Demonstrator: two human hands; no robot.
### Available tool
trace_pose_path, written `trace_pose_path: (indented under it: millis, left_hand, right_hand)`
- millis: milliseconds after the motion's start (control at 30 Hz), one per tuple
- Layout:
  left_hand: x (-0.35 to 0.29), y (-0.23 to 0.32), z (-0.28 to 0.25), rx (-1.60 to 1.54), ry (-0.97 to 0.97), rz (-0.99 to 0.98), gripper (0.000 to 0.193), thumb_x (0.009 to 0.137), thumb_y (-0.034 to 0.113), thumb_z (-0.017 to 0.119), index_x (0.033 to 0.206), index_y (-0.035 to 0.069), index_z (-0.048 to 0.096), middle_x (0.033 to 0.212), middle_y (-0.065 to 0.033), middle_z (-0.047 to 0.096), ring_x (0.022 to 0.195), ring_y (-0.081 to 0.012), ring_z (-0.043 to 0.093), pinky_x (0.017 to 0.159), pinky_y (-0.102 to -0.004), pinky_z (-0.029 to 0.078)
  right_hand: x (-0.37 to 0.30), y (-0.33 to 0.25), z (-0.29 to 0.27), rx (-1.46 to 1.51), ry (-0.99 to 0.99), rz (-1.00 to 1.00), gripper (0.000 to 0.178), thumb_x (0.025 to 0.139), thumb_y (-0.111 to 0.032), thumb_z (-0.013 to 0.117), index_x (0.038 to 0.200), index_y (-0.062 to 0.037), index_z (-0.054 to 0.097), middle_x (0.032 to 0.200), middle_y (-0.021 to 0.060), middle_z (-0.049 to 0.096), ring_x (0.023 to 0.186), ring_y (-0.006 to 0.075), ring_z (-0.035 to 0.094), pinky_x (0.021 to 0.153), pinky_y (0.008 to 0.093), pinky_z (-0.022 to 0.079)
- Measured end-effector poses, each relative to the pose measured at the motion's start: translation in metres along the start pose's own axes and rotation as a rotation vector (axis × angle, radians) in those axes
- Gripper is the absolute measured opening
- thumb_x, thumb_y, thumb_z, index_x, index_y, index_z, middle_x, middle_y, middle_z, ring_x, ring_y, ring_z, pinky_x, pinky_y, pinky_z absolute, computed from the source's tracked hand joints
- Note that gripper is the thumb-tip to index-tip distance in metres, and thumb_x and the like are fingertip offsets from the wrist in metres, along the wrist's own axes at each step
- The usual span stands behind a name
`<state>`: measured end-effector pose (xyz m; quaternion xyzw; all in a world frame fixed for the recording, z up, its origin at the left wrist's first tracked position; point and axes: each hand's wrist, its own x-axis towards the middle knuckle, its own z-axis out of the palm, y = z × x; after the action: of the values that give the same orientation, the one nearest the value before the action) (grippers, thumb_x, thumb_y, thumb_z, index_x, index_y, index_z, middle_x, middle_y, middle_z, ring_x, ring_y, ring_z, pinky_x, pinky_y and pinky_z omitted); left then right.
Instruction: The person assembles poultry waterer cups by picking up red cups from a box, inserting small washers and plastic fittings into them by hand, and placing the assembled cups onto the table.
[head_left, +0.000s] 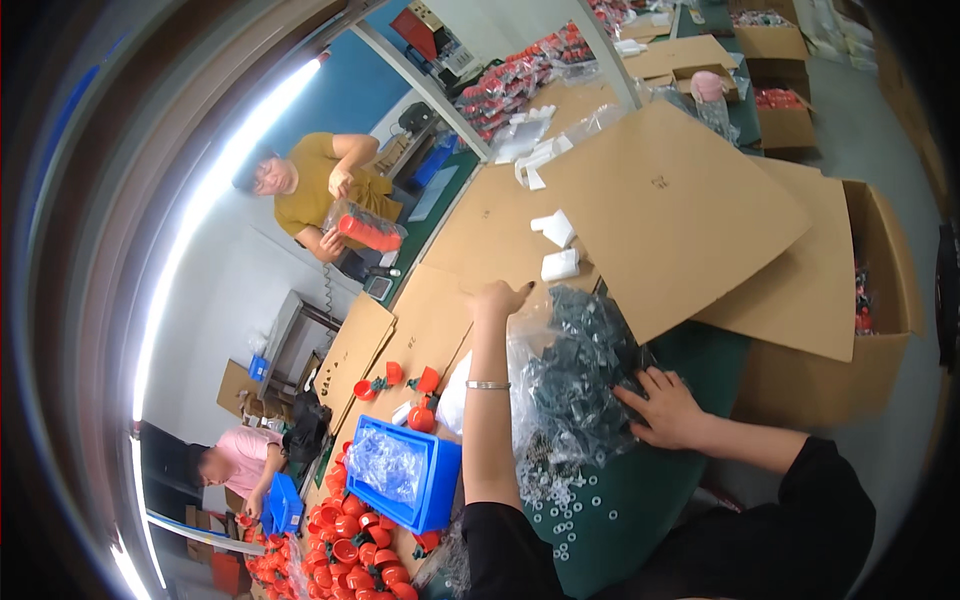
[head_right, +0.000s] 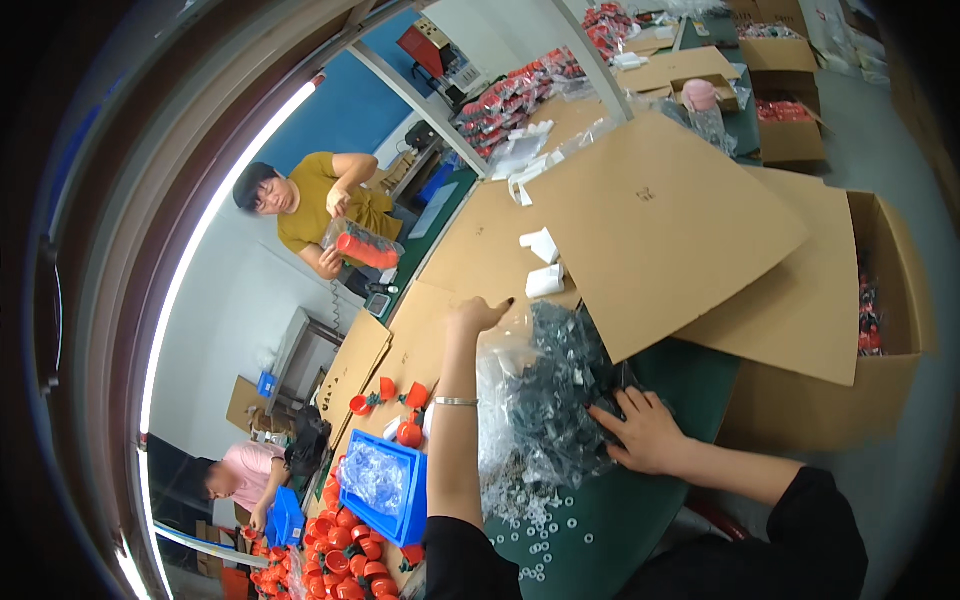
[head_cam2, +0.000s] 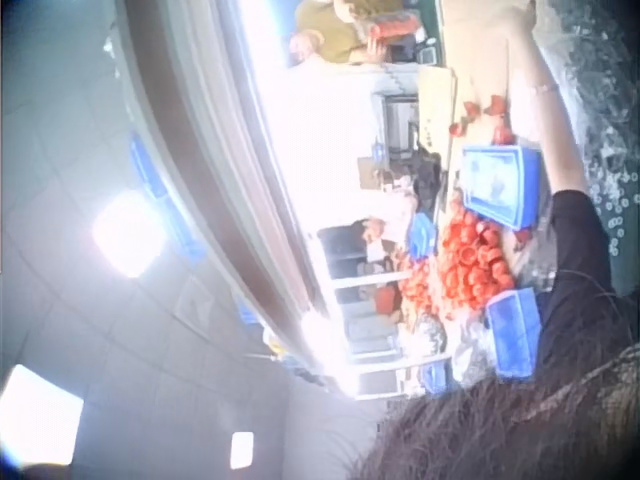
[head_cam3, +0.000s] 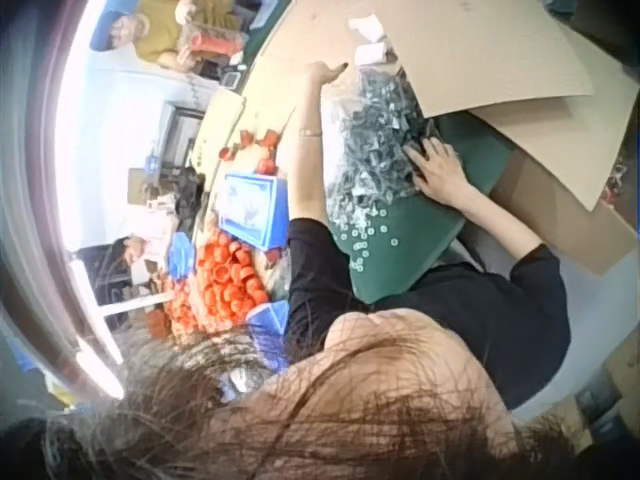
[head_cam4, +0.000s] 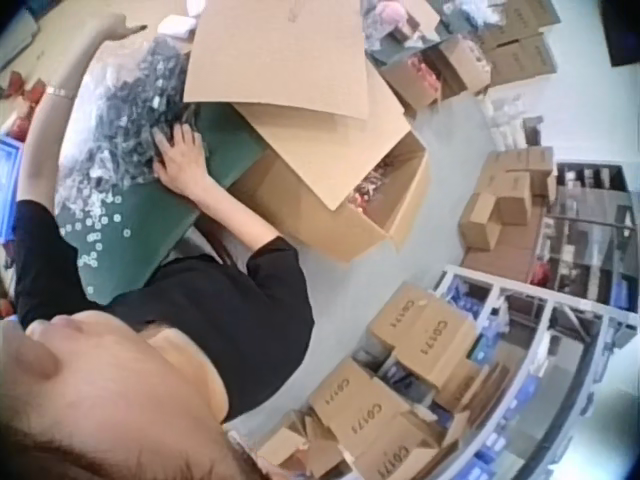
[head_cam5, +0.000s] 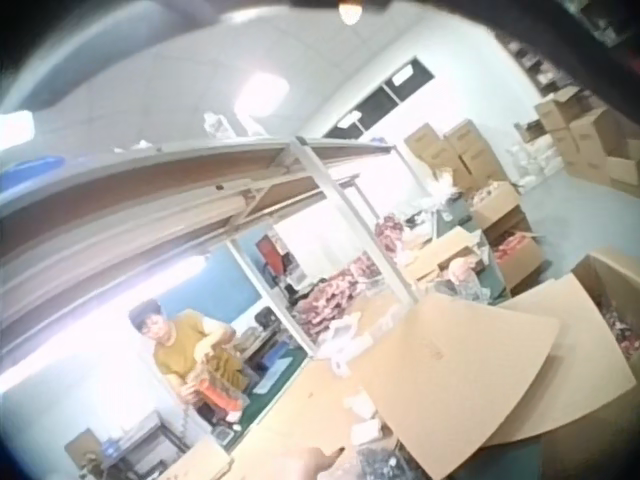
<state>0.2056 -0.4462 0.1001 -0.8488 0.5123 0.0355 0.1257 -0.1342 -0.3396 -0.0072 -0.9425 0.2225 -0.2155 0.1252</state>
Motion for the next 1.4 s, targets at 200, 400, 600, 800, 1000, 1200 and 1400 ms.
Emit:
trace_pose_path:
  millis: [200, 400, 600, 800, 1000, 1200, 1400]
  left_hand:
    - [0.052, 0.020, 0.057, -0.761, -0.305, 0.000, 0.055, 0.082, 0.052, 0.067, 0.100, 0.000, 0.069, 0.084, -0.0073, 0.069, 0.064, -0.0169, 0.063, 0.057, -0.0282, 0.051]
    - [0.044, 0.014, 0.065, -0.911, 0.034, 0.317, 0.021, 0.088, 0.019, 0.064, 0.093, 0.000, 0.071, 0.074, -0.0015, 0.064, 0.061, -0.0098, 0.056, 0.052, -0.0275, 0.048]
    - [-0.020, 0.023, -0.019, -1.215, 0.332, 0.410, 0.016, 0.097, 0.010, 0.046, 0.100, 0.002, 0.059, 0.087, -0.0054, 0.066, 0.072, -0.0124, 0.062, 0.062, -0.0261, 0.051]
    - [-0.074, 0.032, -0.068, -1.283, 0.339, 0.534, 0.019, 0.097, 0.003, 0.038, 0.099, 0.000, 0.056, 0.083, -0.0090, 0.067, 0.069, -0.0142, 0.064, 0.062, -0.0256, 0.050]
    - [-0.091, 0.049, -0.077, -1.346, 0.579, 0.585, 0.018, 0.096, 0.000, 0.041, 0.095, -0.001, 0.059, 0.083, -0.0084, 0.068, 0.067, -0.0134, 0.064, 0.063, -0.0250, 0.049]
    - [-0.093, 0.054, -0.067, -1.151, 0.794, 0.618, 0.013, 0.093, 0.005, 0.049, 0.099, 0.000, 0.059, 0.084, -0.0078, 0.069, 0.085, -0.0170, 0.065, 0.076, -0.0323, 0.049]
    - [-0.171, 0.037, -0.081, -1.248, 0.611, 0.841, 0.014, 0.091, 0.003, 0.052, 0.102, -0.002, 0.060, 0.093, -0.0099, 0.069, 0.092, -0.0183, 0.066, 0.087, -0.0313, 0.048]
  right_hand:
    - [0.011, -0.008, -0.020, 0.020, -0.033, -0.017, 0.068, 0.080, -0.037, 0.064, 0.141, -0.0197, 0.041, 0.124, 0.0230, 0.047, 0.117, 0.0366, 0.042, 0.097, 0.0476, 0.034]
    - [0.006, -0.001, 0.000, 0.036, -0.084, 0.011, 0.069, 0.080, -0.034, 0.065, 0.141, -0.0163, 0.039, 0.128, 0.0243, 0.044, 0.121, 0.0385, 0.040, 0.100, 0.0482, 0.033]
    - [0.004, 0.003, 0.005, 0.011, 0.034, -0.014, 0.074, 0.076, -0.036, 0.071, 0.141, -0.0189, 0.039, 0.141, 0.0255, 0.033, 0.129, 0.0417, 0.035, 0.102, 0.0529, 0.032]
    - [-0.002, -0.004, 0.009, 0.015, 0.100, -0.151, 0.084, 0.071, -0.040, 0.076, 0.144, -0.0239, 0.035, 0.147, 0.0242, 0.024, 0.132, 0.0447, 0.030, 0.104, 0.0556, 0.028]
    - [-0.007, -0.005, 0.014, 0.069, 0.053, -0.134, 0.085, 0.072, -0.044, 0.075, 0.145, -0.0312, 0.033, 0.152, 0.0223, 0.015, 0.138, 0.0464, 0.018, 0.107, 0.0616, 0.019]
    - [-0.002, -0.012, 0.019, 0.036, 0.093, -0.178, 0.083, 0.071, -0.044, 0.075, 0.144, -0.0332, 0.036, 0.153, 0.0202, 0.013, 0.139, 0.0465, 0.014, 0.109, 0.0607, 0.014]
    - [-0.003, -0.013, 0.024, -0.031, 0.080, -0.167, 0.084, 0.071, -0.040, 0.076, 0.144, -0.0326, 0.034, 0.151, 0.0203, 0.014, 0.139, 0.0465, 0.012, 0.110, 0.0604, 0.011]
